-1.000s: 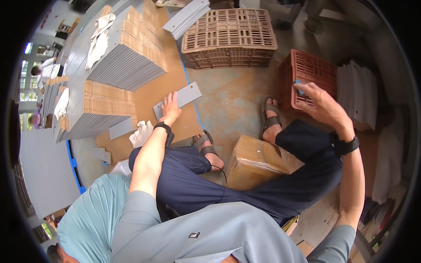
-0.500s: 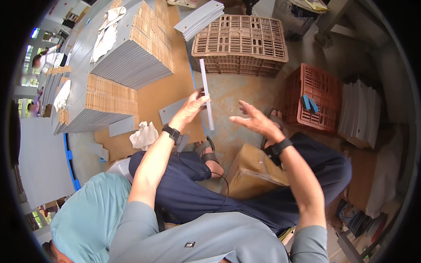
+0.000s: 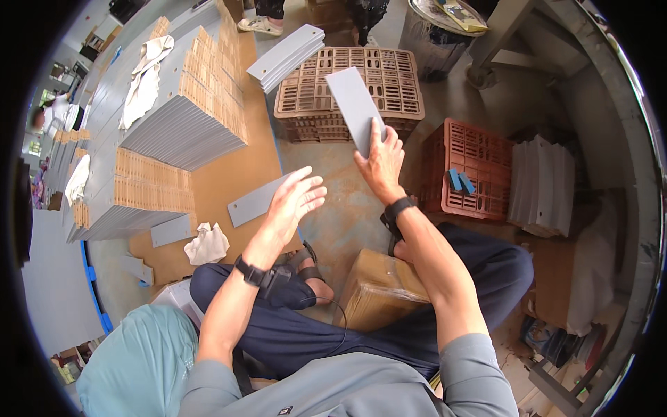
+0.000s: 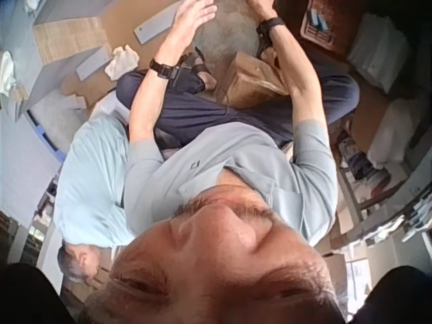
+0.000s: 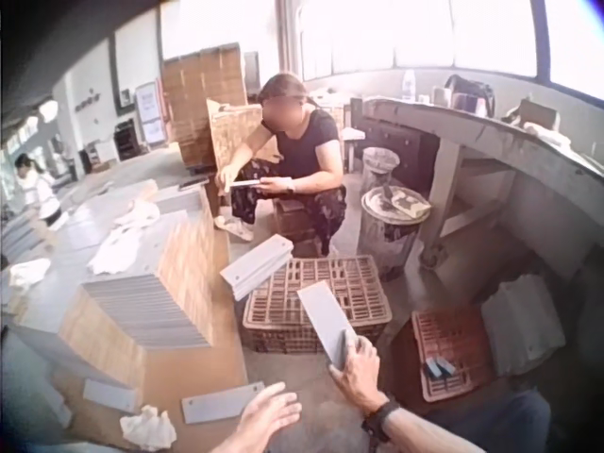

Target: Inspecting and sorting grey furniture panels in a manufacturing workshop.

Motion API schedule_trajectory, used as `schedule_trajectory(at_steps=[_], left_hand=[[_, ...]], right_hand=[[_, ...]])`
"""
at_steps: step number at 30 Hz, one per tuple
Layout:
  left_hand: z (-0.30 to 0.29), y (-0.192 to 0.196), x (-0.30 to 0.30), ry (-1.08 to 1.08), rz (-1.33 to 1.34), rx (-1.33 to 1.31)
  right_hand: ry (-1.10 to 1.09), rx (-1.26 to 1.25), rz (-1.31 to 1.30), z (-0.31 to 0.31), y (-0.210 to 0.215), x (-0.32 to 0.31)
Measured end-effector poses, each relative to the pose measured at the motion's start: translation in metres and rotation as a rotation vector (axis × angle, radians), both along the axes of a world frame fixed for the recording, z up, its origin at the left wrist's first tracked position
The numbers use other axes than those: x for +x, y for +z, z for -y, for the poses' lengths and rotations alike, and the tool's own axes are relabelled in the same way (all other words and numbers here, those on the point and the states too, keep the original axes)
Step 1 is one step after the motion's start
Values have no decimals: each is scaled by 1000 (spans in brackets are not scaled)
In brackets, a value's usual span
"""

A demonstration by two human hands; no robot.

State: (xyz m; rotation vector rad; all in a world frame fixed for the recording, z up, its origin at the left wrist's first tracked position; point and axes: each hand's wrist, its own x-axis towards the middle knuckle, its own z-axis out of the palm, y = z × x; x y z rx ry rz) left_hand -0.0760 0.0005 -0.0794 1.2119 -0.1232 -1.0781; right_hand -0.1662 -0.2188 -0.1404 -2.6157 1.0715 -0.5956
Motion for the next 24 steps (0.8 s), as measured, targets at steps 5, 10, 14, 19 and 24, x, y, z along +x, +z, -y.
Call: schedule_trajectory(at_steps=[5, 10, 14, 19, 24], left_hand=[[-8, 7, -17, -60, -20, -57], [3, -7, -10, -80, 13, 17], [13, -22, -3, 4, 82, 62], [47, -15, 6, -78, 68, -25], [65, 8, -11, 23, -32, -197]], right_hand=[[-80, 108, -208, 32, -18, 9], [-92, 232, -336, 31, -12, 0], [143, 1375, 295, 13, 42, -20], [440, 2155, 747, -21, 67, -60], [234, 1935, 579, -22, 67, -79]])
